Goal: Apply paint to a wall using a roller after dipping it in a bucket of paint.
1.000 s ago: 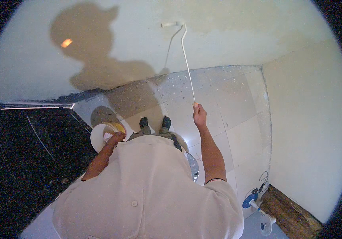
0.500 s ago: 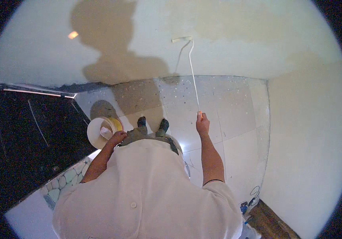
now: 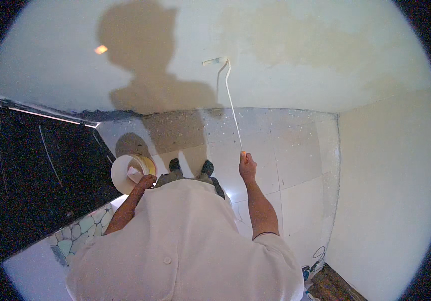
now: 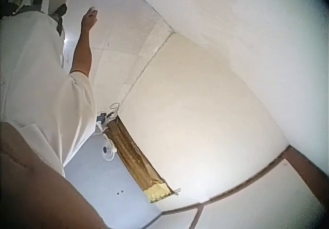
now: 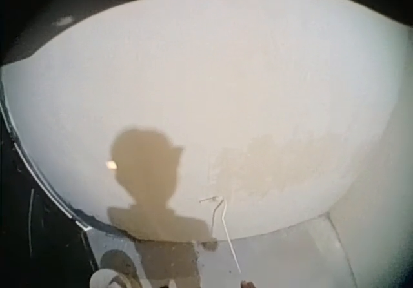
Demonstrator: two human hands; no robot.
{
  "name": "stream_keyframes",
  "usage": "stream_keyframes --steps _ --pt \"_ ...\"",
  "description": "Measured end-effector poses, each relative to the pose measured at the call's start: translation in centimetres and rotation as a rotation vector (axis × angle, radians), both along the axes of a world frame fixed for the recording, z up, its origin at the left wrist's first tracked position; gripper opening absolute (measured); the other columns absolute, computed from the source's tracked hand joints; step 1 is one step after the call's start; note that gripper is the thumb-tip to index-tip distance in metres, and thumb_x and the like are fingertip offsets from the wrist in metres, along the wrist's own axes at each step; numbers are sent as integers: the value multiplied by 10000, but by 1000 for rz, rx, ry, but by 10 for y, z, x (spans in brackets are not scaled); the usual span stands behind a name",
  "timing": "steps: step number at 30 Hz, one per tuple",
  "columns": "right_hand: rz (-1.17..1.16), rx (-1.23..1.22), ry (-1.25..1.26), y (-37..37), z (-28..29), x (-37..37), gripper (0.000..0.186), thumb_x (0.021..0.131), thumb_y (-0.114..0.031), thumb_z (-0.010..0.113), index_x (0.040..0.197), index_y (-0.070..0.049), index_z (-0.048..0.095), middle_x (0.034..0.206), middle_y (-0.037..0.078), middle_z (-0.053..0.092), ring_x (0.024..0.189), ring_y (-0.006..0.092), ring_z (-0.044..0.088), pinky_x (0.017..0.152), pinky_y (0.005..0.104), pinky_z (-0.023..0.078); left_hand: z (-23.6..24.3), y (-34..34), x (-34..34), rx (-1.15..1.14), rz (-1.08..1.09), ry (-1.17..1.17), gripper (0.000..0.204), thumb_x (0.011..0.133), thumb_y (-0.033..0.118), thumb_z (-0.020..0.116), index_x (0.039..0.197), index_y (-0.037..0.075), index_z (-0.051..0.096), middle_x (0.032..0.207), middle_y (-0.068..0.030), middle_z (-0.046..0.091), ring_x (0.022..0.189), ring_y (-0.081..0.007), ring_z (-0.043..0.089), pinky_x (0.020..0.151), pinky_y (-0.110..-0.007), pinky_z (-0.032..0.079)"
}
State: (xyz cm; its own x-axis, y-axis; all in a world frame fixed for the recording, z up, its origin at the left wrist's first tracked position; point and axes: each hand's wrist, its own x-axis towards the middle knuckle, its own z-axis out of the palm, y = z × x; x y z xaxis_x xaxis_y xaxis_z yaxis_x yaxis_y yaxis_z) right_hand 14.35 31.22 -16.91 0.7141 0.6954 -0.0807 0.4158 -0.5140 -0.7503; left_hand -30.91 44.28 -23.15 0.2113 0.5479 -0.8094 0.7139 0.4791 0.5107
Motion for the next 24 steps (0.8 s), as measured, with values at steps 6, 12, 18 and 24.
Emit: stream_keyframes --steps 6,12,18,24 --pt "36 141 0 39 10 -18 313 881 -324 482 770 -32 501 510 104 431 462 193 426 444 342 347 -17 21 -13 -12 -111 -64 261 755 238 535 870 19 618 691 -54 594 569 -137 526 559 -295 460" --pt "9 152 38 60 28 -19 296 886 -312 472 780 -37 502 516 101 432 467 182 405 450 318 352 -5 37 -10 73 -110 -48 269 777 281 555 868 36 623 686 -60 606 576 -144 555 564 -310 464" --pt "-66 23 -16 20 -6 -7 332 871 -377 469 823 -52 518 574 162 538 527 321 561 473 394 409 -15 39 -19 100 -78 -73 256 778 264 555 856 30 623 710 -72 608 569 -148 551 567 -305 467" --pt "-67 -144 -25 1 -3 2 371 879 -401 438 828 -45 530 608 189 547 584 386 538 506 438 396 -17 28 -37 93 -66 -57 287 767 261 544 915 24 605 714 -100 608 573 -171 561 555 -316 473"
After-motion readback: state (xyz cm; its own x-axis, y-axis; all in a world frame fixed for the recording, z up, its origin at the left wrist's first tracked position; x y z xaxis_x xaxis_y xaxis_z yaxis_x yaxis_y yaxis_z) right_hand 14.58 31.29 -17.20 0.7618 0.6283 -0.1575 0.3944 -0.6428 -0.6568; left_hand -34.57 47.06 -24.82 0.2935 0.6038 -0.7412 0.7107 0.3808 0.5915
